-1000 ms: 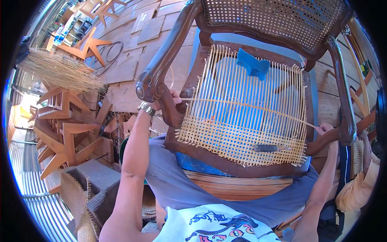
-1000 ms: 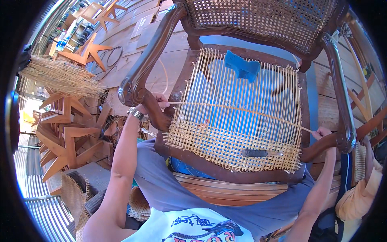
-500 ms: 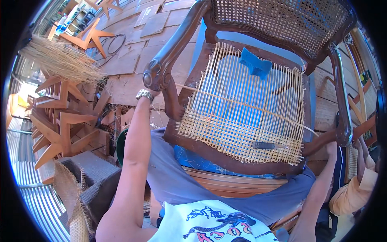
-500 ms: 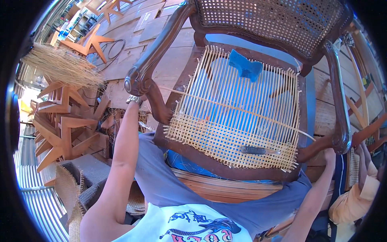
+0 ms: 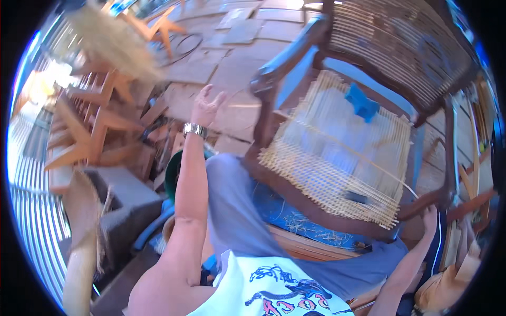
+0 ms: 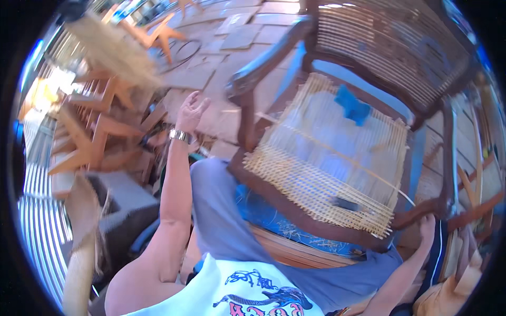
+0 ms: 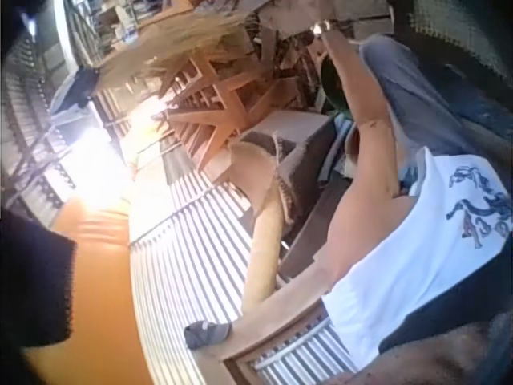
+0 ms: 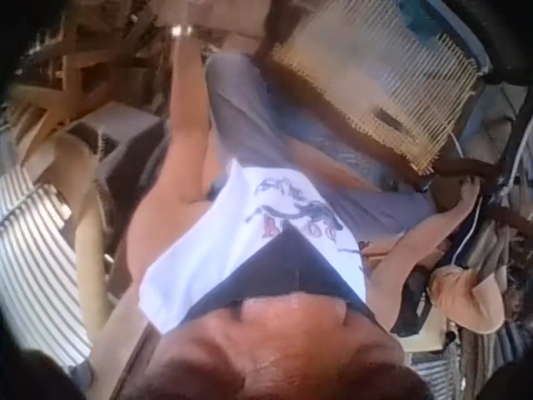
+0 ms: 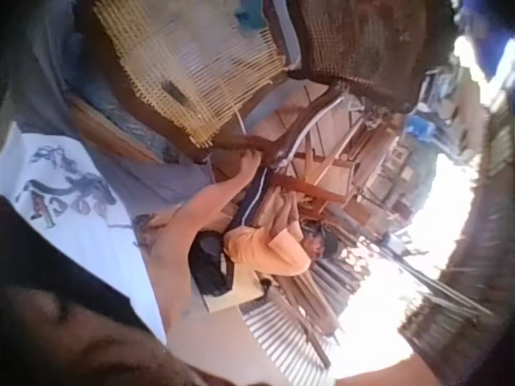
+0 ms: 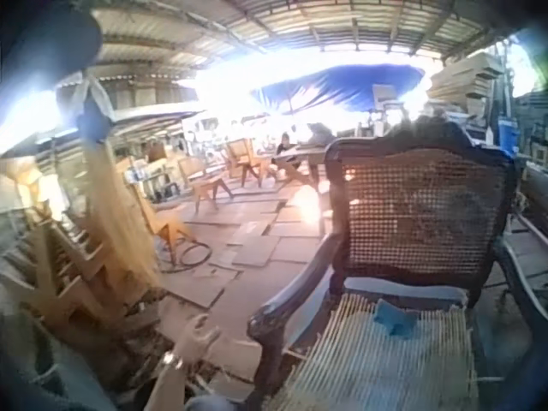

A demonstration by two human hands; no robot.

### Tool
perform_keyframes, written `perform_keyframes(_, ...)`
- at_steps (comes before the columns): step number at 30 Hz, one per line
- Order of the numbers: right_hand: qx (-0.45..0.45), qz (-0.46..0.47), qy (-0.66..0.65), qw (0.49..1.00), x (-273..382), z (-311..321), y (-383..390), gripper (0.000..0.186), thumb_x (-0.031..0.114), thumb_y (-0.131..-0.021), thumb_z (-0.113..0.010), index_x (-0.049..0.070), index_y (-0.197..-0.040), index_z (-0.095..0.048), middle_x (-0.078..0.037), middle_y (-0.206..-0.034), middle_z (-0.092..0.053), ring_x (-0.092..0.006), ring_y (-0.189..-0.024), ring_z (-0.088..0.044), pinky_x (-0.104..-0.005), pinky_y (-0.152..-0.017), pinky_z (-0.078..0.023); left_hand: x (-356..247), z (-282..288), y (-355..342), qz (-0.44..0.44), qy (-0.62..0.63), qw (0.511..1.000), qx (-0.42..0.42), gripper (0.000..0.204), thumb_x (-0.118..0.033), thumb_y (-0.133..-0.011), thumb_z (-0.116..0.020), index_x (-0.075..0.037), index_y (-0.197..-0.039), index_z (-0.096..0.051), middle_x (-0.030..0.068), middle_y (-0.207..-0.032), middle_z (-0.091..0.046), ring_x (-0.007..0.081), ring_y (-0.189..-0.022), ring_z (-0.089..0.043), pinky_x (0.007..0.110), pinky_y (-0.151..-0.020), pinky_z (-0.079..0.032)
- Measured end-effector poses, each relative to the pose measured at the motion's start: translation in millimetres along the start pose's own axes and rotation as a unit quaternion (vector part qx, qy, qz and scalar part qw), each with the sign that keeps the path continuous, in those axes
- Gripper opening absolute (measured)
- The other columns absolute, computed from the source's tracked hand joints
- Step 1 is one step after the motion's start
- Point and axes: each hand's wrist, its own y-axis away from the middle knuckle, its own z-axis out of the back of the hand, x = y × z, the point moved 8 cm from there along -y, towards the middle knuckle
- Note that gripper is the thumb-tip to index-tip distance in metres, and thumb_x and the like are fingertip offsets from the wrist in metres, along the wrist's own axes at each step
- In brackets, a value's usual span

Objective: Weaving cane or rattan strips onto a wooden chair frame to repair the seat.

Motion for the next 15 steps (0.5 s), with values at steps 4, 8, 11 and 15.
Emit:
perform_keyframes(4,-0.293,0.176,0.258,0.904,-27,68,54,0.052,0.022,-0.094,-0.061,-0.004,-0.136,-0.045,-0.019,-0.119,-0.061,-0.0288,-0.108,-0.059,-0.0352,-0.097,-0.043,39,48,82,0.092,0.250,0.959,0.097,0.073,-0.031,-0.087,-0.071,0.003,-0.141,-0.036,0.0172,-0.127,-0.056,0.0191,-0.113,-0.054,0.031,-0.095,-0.045)
perform_keyframes(8,-0.314,0.003,0.075,0.946,2,66,97,0.045,0.031,-0.096,-0.057,-0.004,-0.124,-0.056,-0.018,-0.114,-0.064,-0.0281,-0.100,-0.062,-0.0360,-0.088,-0.048,219,151,176,0.216,0.135,0.967,0.016,0.060,-0.034,-0.087,-0.071,0.006,-0.126,-0.052,0.0105,-0.099,-0.068,0.0169,-0.088,-0.064,0.029,-0.076,-0.053)
perform_keyframes(11,-0.260,-0.051,0.131,0.955,3,59,142,0.041,0.035,-0.098,-0.052,-0.002,-0.116,-0.060,-0.015,-0.097,-0.066,-0.0255,-0.085,-0.063,-0.0364,-0.075,-0.050,256,172,244,0.339,0.149,0.929,-0.016,0.049,-0.033,-0.088,-0.070,0.006,-0.115,-0.060,0.0086,-0.092,-0.068,0.0141,-0.077,-0.063,0.027,-0.069,-0.052)
perform_keyframes(15,-0.276,0.004,0.160,0.948,46,32,179,0.040,0.034,-0.097,-0.054,-0.002,-0.114,-0.059,-0.017,-0.097,-0.066,-0.0265,-0.086,-0.063,-0.0369,-0.075,-0.050,286,145,279,0.351,0.180,0.919,0.008,0.033,-0.027,-0.089,-0.068,0.003,-0.103,-0.065,0.0084,-0.086,-0.068,0.0125,-0.072,-0.062,0.026,-0.064,-0.051)
